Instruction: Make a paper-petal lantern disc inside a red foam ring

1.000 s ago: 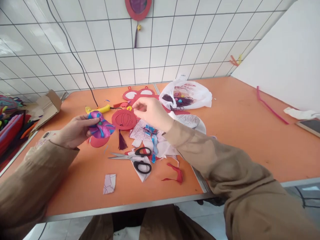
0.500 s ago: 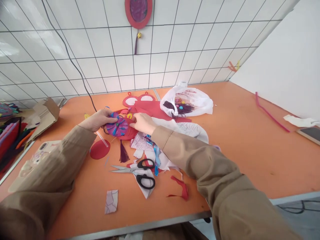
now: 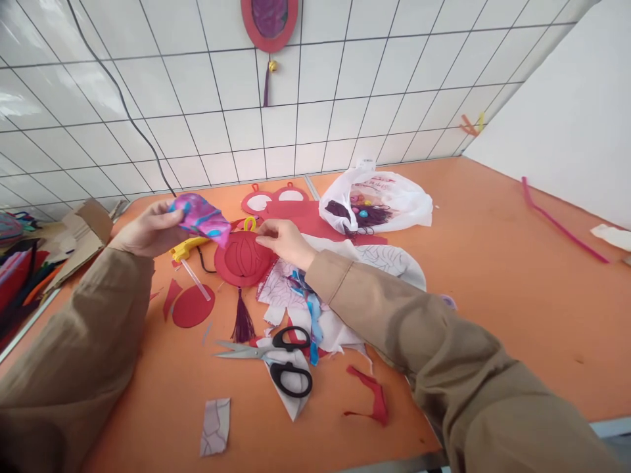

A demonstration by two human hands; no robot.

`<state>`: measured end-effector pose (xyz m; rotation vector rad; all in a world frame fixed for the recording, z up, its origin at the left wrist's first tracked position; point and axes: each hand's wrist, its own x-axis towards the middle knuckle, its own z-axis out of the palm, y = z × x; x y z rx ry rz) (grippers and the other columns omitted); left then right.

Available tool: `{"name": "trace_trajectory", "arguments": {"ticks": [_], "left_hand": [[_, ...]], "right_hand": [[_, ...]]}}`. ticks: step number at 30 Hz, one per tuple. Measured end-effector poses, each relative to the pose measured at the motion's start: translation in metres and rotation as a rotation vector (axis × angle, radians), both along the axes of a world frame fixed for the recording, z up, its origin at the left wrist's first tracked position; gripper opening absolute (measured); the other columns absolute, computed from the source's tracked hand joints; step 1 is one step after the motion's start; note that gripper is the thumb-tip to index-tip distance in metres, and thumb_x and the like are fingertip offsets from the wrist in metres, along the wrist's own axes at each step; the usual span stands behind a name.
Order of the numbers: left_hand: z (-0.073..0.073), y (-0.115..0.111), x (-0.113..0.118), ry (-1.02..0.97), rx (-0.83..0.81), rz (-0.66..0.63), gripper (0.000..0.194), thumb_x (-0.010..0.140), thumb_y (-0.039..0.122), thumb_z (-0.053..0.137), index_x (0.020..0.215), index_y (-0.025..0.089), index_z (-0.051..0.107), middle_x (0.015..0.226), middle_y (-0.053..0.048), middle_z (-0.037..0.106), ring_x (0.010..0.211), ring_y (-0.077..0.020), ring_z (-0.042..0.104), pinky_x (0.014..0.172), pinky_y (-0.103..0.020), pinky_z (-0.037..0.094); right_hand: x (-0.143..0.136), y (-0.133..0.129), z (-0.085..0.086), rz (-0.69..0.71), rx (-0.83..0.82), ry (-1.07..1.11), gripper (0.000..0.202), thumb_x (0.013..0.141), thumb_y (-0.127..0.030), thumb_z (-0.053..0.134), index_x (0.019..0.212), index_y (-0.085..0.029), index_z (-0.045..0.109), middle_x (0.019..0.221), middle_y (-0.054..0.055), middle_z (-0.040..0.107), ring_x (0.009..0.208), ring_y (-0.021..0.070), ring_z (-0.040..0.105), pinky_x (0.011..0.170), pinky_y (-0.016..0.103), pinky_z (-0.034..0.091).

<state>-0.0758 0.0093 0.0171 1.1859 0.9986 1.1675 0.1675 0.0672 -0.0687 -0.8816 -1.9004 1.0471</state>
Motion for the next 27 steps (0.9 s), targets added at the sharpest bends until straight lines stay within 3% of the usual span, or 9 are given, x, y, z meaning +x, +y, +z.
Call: {"name": "trace_trajectory", "arguments": {"ticks": [3,5,7,10,14,18,21,23,27], "left_hand": [[0.009,-0.008,0.001,0.010,-0.003,-0.033,0.020,0.057,0.021,0.089,0.064,0.018,0.071,0.085,-0.014,0.076,0.093,-0.0339,0.072,0.071,-0.040,0.058],[0.014,-0.012,0.004,0.123,-0.086,-0.034,0.018,0.057,0.011,0.087,0.063,0.016,0.071,0.083,-0.014,0.075,0.093,-0.0347,0.073,0.069,-0.038,0.058],[0.019,-0.016,0.010,0.243,-0.131,-0.049,0.015,0.058,0.008,0.085,0.064,0.014,0.072,0.077,-0.013,0.075,0.080,-0.0313,0.074,0.065,-0.036,0.058],[0.025,-0.019,0.020,0.343,-0.047,-0.071,0.009,0.064,0.015,0.083,0.065,0.012,0.075,0.064,-0.010,0.071,0.055,-0.0207,0.066,0.053,-0.031,0.054],[0.023,-0.016,0.022,0.447,-0.004,-0.021,0.005,0.066,0.014,0.079,0.062,0.013,0.075,0.059,-0.006,0.068,0.049,-0.0155,0.060,0.049,-0.024,0.048],[0.020,-0.012,0.006,0.568,-0.073,-0.238,0.014,0.063,0.025,0.084,0.065,0.013,0.076,0.062,-0.005,0.069,0.053,-0.0140,0.058,0.052,-0.023,0.047],[0.026,-0.015,-0.009,0.440,-0.001,-0.403,0.027,0.063,0.037,0.087,0.062,0.015,0.073,0.060,-0.004,0.065,0.056,-0.0141,0.057,0.058,-0.025,0.049],[0.029,-0.016,-0.014,0.342,0.066,-0.407,0.031,0.066,0.043,0.085,0.063,0.015,0.073,0.061,-0.004,0.066,0.057,-0.0150,0.058,0.062,-0.027,0.050],[0.026,-0.012,-0.011,0.561,0.059,-0.430,0.023,0.068,0.036,0.085,0.072,0.014,0.077,0.077,-0.008,0.073,0.069,-0.0168,0.062,0.069,-0.027,0.050]], "right_hand": [[-0.001,-0.005,0.002,0.045,-0.020,0.036,0.019,0.074,-0.035,0.061,0.078,-0.017,0.060,0.072,0.000,0.062,0.062,0.0129,0.054,0.059,0.027,0.044],[-0.002,-0.008,0.003,0.066,-0.037,0.046,0.019,0.076,-0.035,0.060,0.079,-0.017,0.061,0.070,0.000,0.061,0.057,0.0122,0.052,0.055,0.027,0.044],[-0.003,-0.010,0.003,0.082,-0.048,0.051,0.019,0.077,-0.036,0.060,0.080,-0.017,0.061,0.069,0.000,0.062,0.055,0.0123,0.052,0.053,0.026,0.043],[-0.004,-0.012,0.001,0.093,0.002,0.053,0.017,0.076,-0.033,0.062,0.080,-0.016,0.063,0.073,0.002,0.067,0.063,0.0148,0.059,0.060,0.028,0.047],[-0.005,-0.015,0.000,0.083,0.087,0.046,0.012,0.073,-0.028,0.064,0.076,-0.016,0.065,0.078,0.004,0.070,0.075,0.0182,0.064,0.074,0.032,0.049],[-0.006,-0.016,0.000,0.046,0.143,0.055,0.012,0.076,-0.029,0.063,0.076,-0.017,0.065,0.076,0.004,0.070,0.073,0.0178,0.063,0.073,0.032,0.048],[-0.006,-0.015,0.000,0.022,0.164,0.070,0.012,0.077,-0.029,0.062,0.076,-0.018,0.065,0.076,0.003,0.070,0.072,0.0174,0.062,0.071,0.031,0.048],[-0.006,-0.015,0.000,0.022,0.162,0.077,0.011,0.077,-0.029,0.061,0.076,-0.019,0.065,0.075,0.003,0.071,0.071,0.0170,0.062,0.070,0.031,0.048],[-0.007,-0.015,0.000,0.024,0.138,0.095,0.010,0.076,-0.028,0.062,0.075,-0.018,0.064,0.076,0.003,0.071,0.070,0.0170,0.063,0.070,0.031,0.050]]}}
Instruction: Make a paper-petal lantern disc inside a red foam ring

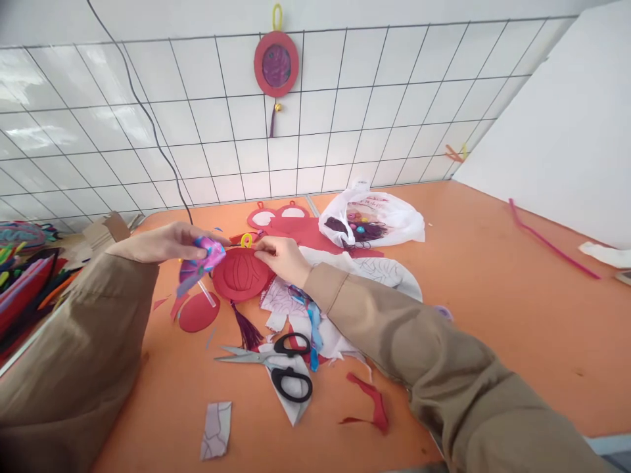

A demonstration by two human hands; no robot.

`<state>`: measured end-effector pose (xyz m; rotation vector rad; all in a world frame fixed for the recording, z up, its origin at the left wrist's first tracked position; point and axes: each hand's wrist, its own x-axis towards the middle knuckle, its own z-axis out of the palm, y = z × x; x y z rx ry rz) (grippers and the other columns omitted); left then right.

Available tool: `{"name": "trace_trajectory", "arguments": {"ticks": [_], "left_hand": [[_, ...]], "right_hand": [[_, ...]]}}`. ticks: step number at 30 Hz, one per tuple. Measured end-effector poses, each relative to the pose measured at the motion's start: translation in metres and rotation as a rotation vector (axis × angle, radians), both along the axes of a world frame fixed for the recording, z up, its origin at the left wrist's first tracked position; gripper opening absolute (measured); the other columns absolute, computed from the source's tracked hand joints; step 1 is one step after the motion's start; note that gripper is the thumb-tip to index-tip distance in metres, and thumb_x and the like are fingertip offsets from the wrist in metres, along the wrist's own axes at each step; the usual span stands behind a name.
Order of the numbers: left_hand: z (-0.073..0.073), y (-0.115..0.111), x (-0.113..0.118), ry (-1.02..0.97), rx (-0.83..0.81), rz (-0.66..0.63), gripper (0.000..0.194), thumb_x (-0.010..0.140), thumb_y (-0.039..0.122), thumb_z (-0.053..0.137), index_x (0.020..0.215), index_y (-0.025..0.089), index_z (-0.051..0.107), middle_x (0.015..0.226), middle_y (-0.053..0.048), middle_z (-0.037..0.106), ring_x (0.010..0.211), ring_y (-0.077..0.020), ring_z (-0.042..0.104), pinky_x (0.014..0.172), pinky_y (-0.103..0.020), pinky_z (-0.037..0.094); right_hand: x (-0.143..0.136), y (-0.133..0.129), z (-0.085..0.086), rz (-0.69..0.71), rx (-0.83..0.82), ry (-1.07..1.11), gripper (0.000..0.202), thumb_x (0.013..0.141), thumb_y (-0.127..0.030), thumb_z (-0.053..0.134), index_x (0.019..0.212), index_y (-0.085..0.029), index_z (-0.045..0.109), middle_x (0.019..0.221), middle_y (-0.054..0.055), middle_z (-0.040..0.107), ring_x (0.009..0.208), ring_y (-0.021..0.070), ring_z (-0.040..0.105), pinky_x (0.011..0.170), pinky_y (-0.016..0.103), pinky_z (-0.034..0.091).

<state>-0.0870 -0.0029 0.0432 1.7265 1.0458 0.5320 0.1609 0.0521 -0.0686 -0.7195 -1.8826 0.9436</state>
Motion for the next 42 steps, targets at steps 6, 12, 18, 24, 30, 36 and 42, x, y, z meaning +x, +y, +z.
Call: {"name": "trace_trajectory", "arguments": {"ticks": [6,12,18,24,30,36,42], "left_hand": [[-0.020,0.008,0.012,0.064,-0.170,-0.121,0.026,0.064,0.037,0.087,0.071,0.014,0.079,0.070,-0.006,0.071,0.066,-0.0148,0.061,0.070,-0.025,0.050],[-0.051,0.017,0.015,0.003,-0.172,0.049,0.028,0.055,0.034,0.091,0.072,0.014,0.081,0.066,-0.006,0.074,0.057,-0.0134,0.061,0.061,-0.024,0.053],[-0.055,0.019,0.015,-0.103,-0.106,0.131,0.027,0.055,0.030,0.091,0.074,0.014,0.081,0.067,-0.006,0.075,0.058,-0.0142,0.065,0.063,-0.025,0.054],[-0.051,0.018,0.016,-0.173,-0.014,0.145,0.030,0.054,0.026,0.091,0.081,0.014,0.081,0.075,-0.008,0.077,0.068,-0.0174,0.069,0.069,-0.028,0.055],[-0.054,0.017,0.015,-0.194,-0.058,0.159,0.082,0.061,0.016,0.085,0.139,0.018,0.059,0.078,-0.004,0.077,0.067,-0.0147,0.067,0.067,-0.026,0.053],[-0.052,0.017,0.016,-0.172,-0.079,0.270,0.087,0.057,0.012,0.085,0.139,0.013,0.057,0.072,-0.001,0.075,0.064,-0.0136,0.066,0.064,-0.025,0.051],[-0.049,0.016,0.023,-0.218,-0.129,0.306,0.039,0.050,0.014,0.088,0.088,0.012,0.079,0.076,-0.005,0.077,0.070,-0.0163,0.069,0.071,-0.028,0.054]], "right_hand": [[0.000,-0.001,0.001,-0.003,-0.051,0.029,0.016,0.077,-0.033,0.061,0.075,-0.018,0.060,0.072,0.003,0.068,0.067,0.0158,0.062,0.067,0.030,0.049],[0.001,-0.004,0.007,-0.023,-0.086,0.033,0.016,0.076,-0.034,0.061,0.072,-0.019,0.056,0.069,0.002,0.069,0.065,0.0161,0.063,0.068,0.030,0.048],[0.016,0.009,0.024,-0.146,-0.082,0.049,0.012,0.077,-0.030,0.058,0.069,-0.020,0.055,0.068,0.003,0.070,0.062,0.0162,0.062,0.065,0.030,0.047],[0.020,0.013,0.027,-0.149,-0.147,-0.009,0.014,0.077,-0.031,0.059,0.068,-0.020,0.057,0.067,0.004,0.071,0.052,0.0150,0.058,0.054,0.029,0.045],[0.017,0.013,0.025,-0.205,-0.141,-0.090,0.012,0.078,-0.028,0.058,0.069,-0.020,0.058,0.071,0.005,0.074,0.066,0.0187,0.067,0.065,0.030,0.051],[0.045,0.040,0.032,-0.433,-0.074,-0.252,0.003,0.075,-0.021,0.061,0.073,-0.020,0.060,0.062,0.003,0.068,0.071,0.0214,0.067,0.076,0.036,0.052],[0.041,0.028,0.040,-0.442,0.099,-0.292,0.006,0.070,-0.019,0.072,0.071,-0.020,0.066,0.092,0.010,0.072,0.099,0.0293,0.065,0.094,0.044,0.046]]}}
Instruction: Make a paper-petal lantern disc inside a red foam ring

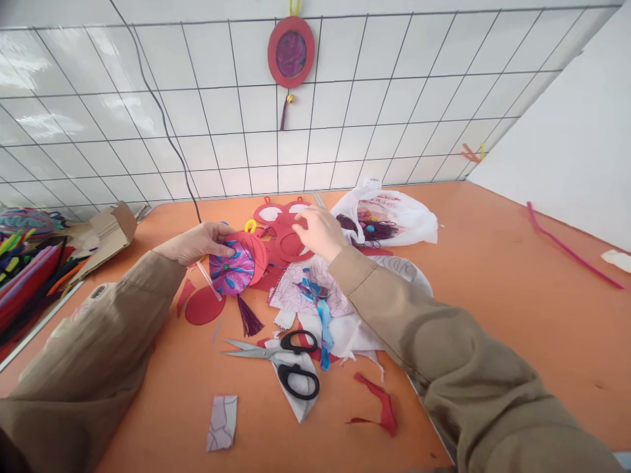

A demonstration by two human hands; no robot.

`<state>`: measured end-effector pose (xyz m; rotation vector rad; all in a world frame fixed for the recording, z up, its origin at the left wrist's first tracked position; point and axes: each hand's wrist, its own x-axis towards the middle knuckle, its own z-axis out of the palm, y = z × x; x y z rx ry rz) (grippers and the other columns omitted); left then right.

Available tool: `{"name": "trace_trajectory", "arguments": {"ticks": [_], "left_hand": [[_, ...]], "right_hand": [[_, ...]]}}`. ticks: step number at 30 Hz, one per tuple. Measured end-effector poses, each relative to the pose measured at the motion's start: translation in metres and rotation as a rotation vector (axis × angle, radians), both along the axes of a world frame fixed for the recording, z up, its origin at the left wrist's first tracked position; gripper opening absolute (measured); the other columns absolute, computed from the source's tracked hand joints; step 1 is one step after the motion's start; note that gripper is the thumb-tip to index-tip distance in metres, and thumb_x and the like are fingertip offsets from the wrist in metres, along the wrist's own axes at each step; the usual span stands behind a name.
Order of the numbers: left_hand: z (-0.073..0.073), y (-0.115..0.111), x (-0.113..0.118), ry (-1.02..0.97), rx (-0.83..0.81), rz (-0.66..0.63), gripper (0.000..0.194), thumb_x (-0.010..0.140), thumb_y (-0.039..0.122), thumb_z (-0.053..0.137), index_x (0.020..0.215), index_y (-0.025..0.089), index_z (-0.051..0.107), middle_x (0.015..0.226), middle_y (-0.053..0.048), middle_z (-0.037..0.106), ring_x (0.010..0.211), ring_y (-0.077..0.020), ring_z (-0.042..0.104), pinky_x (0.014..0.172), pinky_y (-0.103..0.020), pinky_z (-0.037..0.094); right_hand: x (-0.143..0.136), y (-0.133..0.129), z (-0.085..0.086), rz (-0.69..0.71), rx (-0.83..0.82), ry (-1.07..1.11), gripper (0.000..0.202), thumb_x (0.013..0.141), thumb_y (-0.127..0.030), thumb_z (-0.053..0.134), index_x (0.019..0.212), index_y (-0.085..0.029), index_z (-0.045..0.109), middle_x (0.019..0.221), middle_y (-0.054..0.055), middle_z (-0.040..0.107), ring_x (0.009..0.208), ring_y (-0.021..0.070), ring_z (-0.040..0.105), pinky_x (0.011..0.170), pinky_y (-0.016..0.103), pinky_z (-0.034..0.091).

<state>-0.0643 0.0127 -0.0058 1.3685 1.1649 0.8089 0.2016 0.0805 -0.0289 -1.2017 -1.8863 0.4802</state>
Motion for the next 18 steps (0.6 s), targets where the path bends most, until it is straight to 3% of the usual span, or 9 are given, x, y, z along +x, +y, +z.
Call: {"name": "trace_trajectory", "arguments": {"ticks": [2,4,7,9,12,18], "left_hand": [[0.000,-0.001,0.003,-0.017,-0.007,0.040,0.028,0.049,0.014,0.088,0.075,0.012,0.077,0.071,-0.005,0.076,0.065,-0.0151,0.067,0.068,-0.026,0.053],[0.000,-0.002,0.007,-0.041,-0.010,0.086,0.021,0.050,0.015,0.088,0.067,0.012,0.075,0.067,-0.005,0.074,0.061,-0.0137,0.065,0.063,-0.025,0.052],[-0.001,-0.004,0.013,-0.088,-0.024,0.127,0.020,0.052,0.018,0.089,0.065,0.011,0.074,0.064,-0.005,0.072,0.057,-0.0125,0.062,0.058,-0.024,0.050],[-0.001,-0.005,0.018,-0.099,-0.026,0.151,0.024,0.051,0.020,0.091,0.064,0.011,0.074,0.060,-0.003,0.069,0.053,-0.0110,0.059,0.054,-0.023,0.048],[0.000,-0.007,0.024,-0.099,-0.011,0.159,0.029,0.048,0.023,0.093,0.065,0.010,0.073,0.058,-0.002,0.067,0.051,-0.0100,0.057,0.053,-0.023,0.048],[0.004,-0.009,0.027,-0.126,-0.044,0.080,0.041,0.049,0.031,0.095,0.080,0.010,0.078,0.073,-0.006,0.075,0.066,-0.0154,0.067,0.068,-0.030,0.057]], "right_hand": [[-0.010,-0.015,0.004,0.232,-0.128,0.103,0.018,0.079,-0.034,0.068,0.068,-0.019,0.066,0.079,0.007,0.071,0.083,0.0258,0.067,0.082,0.041,0.050],[-0.021,-0.030,0.005,0.433,-0.313,0.248,0.026,0.081,-0.044,0.066,0.079,-0.018,0.069,0.080,0.006,0.073,0.081,0.0239,0.068,0.078,0.039,0.052],[-0.034,-0.048,0.000,0.464,-0.455,0.401,0.038,0.066,-0.037,0.081,0.095,-0.017,0.067,0.085,0.005,0.074,0.081,0.0217,0.068,0.074,0.035,0.053],[-0.040,-0.055,-0.006,0.456,-0.523,0.497,0.039,0.060,-0.030,0.084,0.093,-0.018,0.066,0.087,0.004,0.073,0.080,0.0203,0.067,0.072,0.034,0.053],[-0.043,-0.057,-0.012,0.391,-0.538,0.615,0.032,0.058,-0.030,0.082,0.080,-0.017,0.064,0.080,0.002,0.071,0.073,0.0175,0.064,0.069,0.032,0.051],[-0.042,-0.054,-0.011,0.369,-0.520,0.685,0.030,0.060,-0.038,0.080,0.069,-0.016,0.061,0.067,-0.001,0.062,0.061,0.0126,0.055,0.061,0.029,0.045]]}}
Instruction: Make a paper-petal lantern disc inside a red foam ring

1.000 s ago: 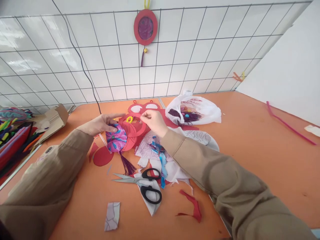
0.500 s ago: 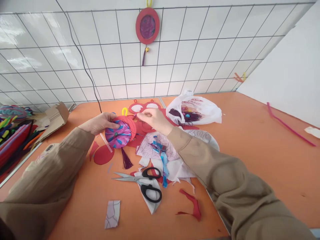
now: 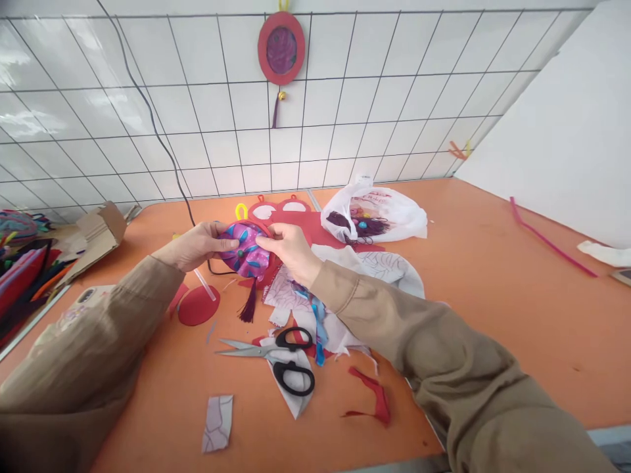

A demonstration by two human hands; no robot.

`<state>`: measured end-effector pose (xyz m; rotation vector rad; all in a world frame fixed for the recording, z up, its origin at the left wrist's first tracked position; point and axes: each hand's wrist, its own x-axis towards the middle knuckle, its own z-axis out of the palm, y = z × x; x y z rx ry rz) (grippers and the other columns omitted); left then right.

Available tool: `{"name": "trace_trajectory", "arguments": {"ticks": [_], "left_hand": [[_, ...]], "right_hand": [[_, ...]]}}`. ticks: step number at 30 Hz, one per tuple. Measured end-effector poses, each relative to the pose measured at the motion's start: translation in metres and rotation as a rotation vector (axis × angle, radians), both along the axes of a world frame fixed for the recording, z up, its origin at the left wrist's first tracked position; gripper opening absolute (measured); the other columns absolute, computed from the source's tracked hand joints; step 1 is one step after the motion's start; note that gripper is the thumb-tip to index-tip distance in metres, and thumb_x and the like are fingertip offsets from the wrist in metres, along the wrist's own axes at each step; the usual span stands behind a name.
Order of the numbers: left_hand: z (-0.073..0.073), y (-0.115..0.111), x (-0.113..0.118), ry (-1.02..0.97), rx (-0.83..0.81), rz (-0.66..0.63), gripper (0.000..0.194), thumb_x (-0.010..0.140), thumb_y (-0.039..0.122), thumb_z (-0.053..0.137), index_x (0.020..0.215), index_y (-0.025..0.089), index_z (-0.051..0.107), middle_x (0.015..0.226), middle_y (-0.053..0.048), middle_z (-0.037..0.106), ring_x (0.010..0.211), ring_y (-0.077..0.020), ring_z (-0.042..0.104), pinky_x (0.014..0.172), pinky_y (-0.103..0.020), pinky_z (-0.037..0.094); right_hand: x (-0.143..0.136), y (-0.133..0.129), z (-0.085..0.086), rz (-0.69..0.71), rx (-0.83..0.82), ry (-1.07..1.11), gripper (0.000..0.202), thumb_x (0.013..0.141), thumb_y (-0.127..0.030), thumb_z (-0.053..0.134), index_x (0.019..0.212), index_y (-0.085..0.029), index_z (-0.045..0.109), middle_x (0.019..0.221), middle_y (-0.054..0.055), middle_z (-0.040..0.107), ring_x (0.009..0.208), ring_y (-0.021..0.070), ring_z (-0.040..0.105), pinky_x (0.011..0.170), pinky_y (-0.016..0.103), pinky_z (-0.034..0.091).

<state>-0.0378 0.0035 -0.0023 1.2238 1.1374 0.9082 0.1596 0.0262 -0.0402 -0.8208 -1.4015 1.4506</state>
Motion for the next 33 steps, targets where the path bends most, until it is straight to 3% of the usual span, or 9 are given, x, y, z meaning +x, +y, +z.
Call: {"name": "trace_trajectory", "arguments": {"ticks": [5,9,14,19,27,33], "left_hand": [[-0.0023,0.0014,0.0007,-0.011,0.000,0.049,0.033,0.047,0.027,0.095,0.069,0.011,0.076,0.064,-0.004,0.072,0.059,-0.0130,0.064,0.059,-0.026,0.054],[-0.0036,0.0016,0.0023,0.028,0.019,0.020,0.029,0.049,0.026,0.094,0.065,0.011,0.075,0.058,-0.002,0.069,0.052,-0.0107,0.059,0.054,-0.023,0.051],[-0.0055,0.0024,0.0021,0.025,0.025,-0.003,0.029,0.051,0.026,0.094,0.066,0.011,0.075,0.058,-0.003,0.069,0.051,-0.0102,0.058,0.051,-0.022,0.048],[-0.0064,0.0024,0.0021,0.011,0.030,0.010,0.033,0.051,0.031,0.094,0.068,0.010,0.075,0.063,-0.006,0.072,0.055,-0.0120,0.062,0.053,-0.023,0.050],[-0.0047,-0.0015,0.0082,0.009,0.049,-0.035,0.032,0.053,0.030,0.094,0.068,0.009,0.074,0.065,-0.006,0.072,0.056,-0.0126,0.063,0.058,-0.025,0.053],[-0.0058,0.0014,0.0013,0.014,0.027,-0.012,0.039,0.052,0.034,0.094,0.077,0.009,0.078,0.068,-0.007,0.074,0.058,-0.0142,0.064,0.057,-0.026,0.052]], "right_hand": [[0.0004,-0.0006,0.0010,-0.013,0.015,-0.011,0.030,0.061,-0.040,0.077,0.066,-0.017,0.058,0.063,-0.003,0.056,0.059,0.0111,0.051,0.058,0.027,0.042],[0.0013,0.0014,0.0004,-0.012,0.098,-0.034,0.029,0.065,-0.041,0.076,0.076,-0.018,0.064,0.075,0.001,0.064,0.070,0.0151,0.058,0.067,0.030,0.047],[0.0018,0.0059,-0.0029,-0.058,0.158,-0.119,0.026,0.066,-0.040,0.072,0.065,-0.019,0.058,0.066,-0.001,0.058,0.065,0.0144,0.054,0.064,0.030,0.045],[0.0022,0.0024,-0.0001,0.012,0.097,-0.080,0.018,0.063,-0.031,0.071,0.067,-0.018,0.060,0.067,-0.002,0.058,0.065,0.0138,0.052,0.062,0.028,0.041],[0.0015,0.0018,-0.0027,-0.053,0.195,-0.156,0.033,0.067,-0.043,0.071,0.059,-0.019,0.050,0.059,-0.004,0.044,0.059,0.0113,0.041,0.057,0.027,0.033],[0.0012,0.0024,-0.0038,-0.069,0.188,-0.129,0.034,0.068,-0.046,0.071,0.062,-0.020,0.051,0.062,-0.002,0.050,0.063,0.0139,0.046,0.059,0.028,0.036]]}}
